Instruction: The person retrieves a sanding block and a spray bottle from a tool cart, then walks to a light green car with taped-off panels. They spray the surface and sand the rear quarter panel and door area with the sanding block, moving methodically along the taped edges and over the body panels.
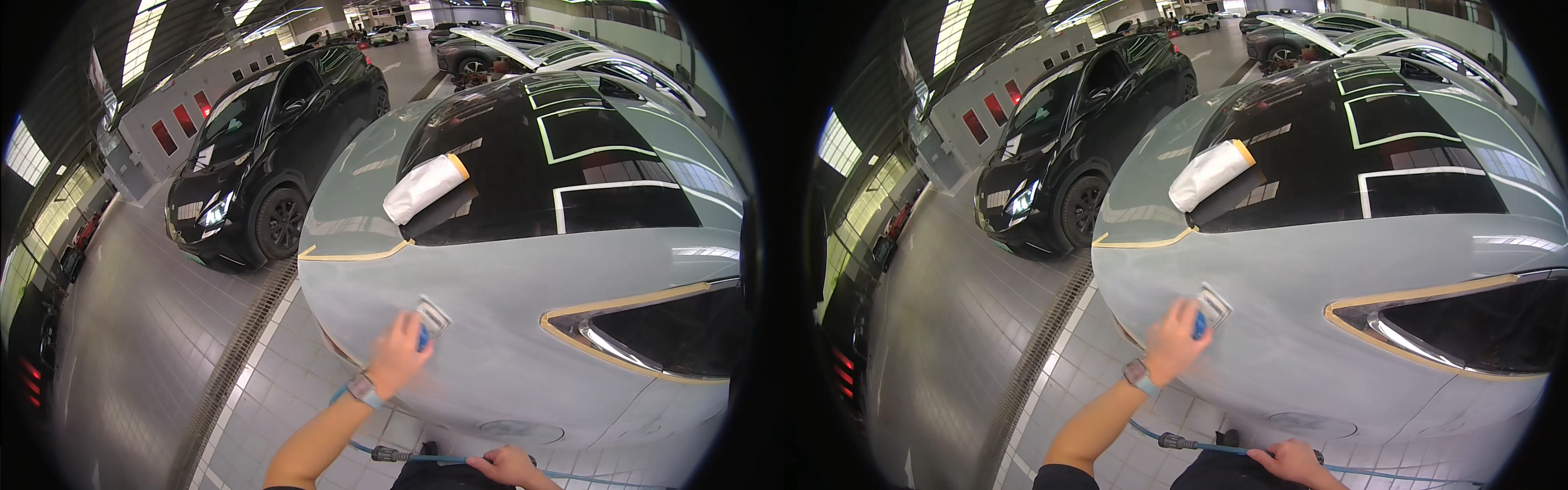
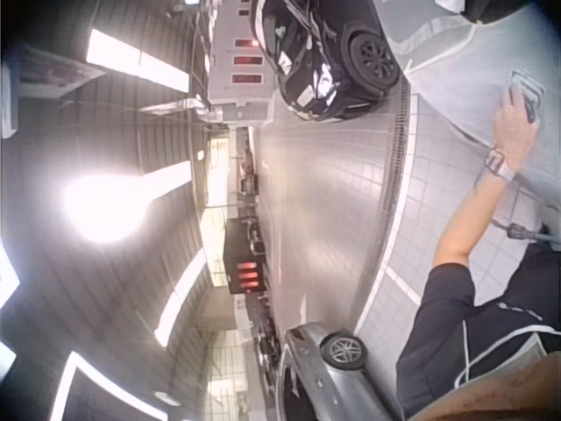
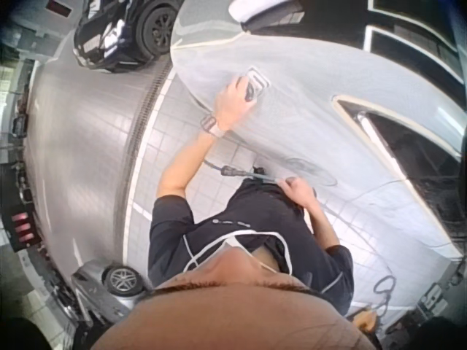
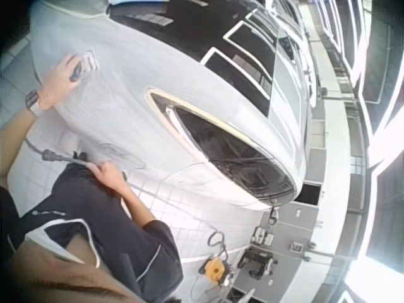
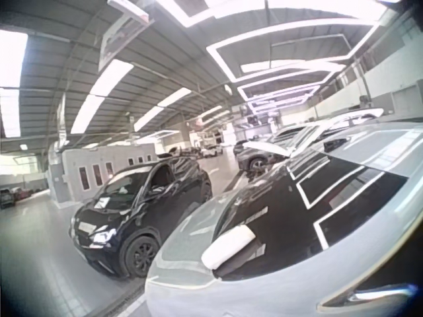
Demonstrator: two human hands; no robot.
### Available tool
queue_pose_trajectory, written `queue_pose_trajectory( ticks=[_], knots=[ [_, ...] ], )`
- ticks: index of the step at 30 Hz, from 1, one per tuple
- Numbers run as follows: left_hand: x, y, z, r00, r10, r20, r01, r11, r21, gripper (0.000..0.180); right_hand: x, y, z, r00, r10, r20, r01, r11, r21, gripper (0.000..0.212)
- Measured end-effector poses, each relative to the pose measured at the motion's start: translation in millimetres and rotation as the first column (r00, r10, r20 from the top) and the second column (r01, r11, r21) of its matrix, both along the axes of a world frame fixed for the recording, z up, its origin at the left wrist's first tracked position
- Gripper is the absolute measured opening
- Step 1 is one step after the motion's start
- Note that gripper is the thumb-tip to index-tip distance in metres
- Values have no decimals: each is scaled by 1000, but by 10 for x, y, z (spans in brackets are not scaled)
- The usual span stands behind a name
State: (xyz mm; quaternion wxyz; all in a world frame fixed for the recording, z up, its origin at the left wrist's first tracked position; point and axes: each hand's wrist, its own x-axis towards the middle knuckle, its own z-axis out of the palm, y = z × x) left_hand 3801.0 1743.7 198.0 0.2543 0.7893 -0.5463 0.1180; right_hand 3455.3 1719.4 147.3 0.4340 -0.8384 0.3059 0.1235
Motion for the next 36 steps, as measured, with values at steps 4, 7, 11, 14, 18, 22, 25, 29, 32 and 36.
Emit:
queue_pose_trajectory(
  ticks=[4,7,11,14,18,22,25,29,32,36],
  knots=[
    [896,173,-48,982,156,-108,-163,985,-59,57,246,126,-72,999,47,-14,-47,999,-13,59],
    [1568,234,-112,956,261,-136,-270,962,-51,56,452,275,39,999,40,-8,-40,998,45,55],
    [2329,239,-84,924,370,-102,-373,928,-13,57,725,436,246,999,54,-6,-53,993,104,53],
    [2768,253,-4,876,460,-143,-457,888,53,57,804,501,313,999,32,39,-36,996,81,51],
    [2736,366,-67,871,472,-139,-474,880,22,52,669,501,277,998,13,53,-17,997,78,48],
    [1963,455,-244,923,373,-98,-380,923,-64,51,389,411,217,997,-15,73,7,995,101,50],
    [1139,524,-297,937,297,-183,-311,949,-56,53,196,274,191,999,-15,49,11,996,90,51],
    [80,549,-375,974,210,-84,-219,969,-113,54,-59,71,199,998,-58,19,58,998,-4,59],
    [-502,621,-458,993,116,-32,-119,985,-127,52,-127,2,157,999,-42,-12,42,999,-27,63],
    [-488,752,-584,995,91,-50,-99,981,-169,48,-85,76,102,991,-22,-134,19,1000,-22,62]
  ],
)
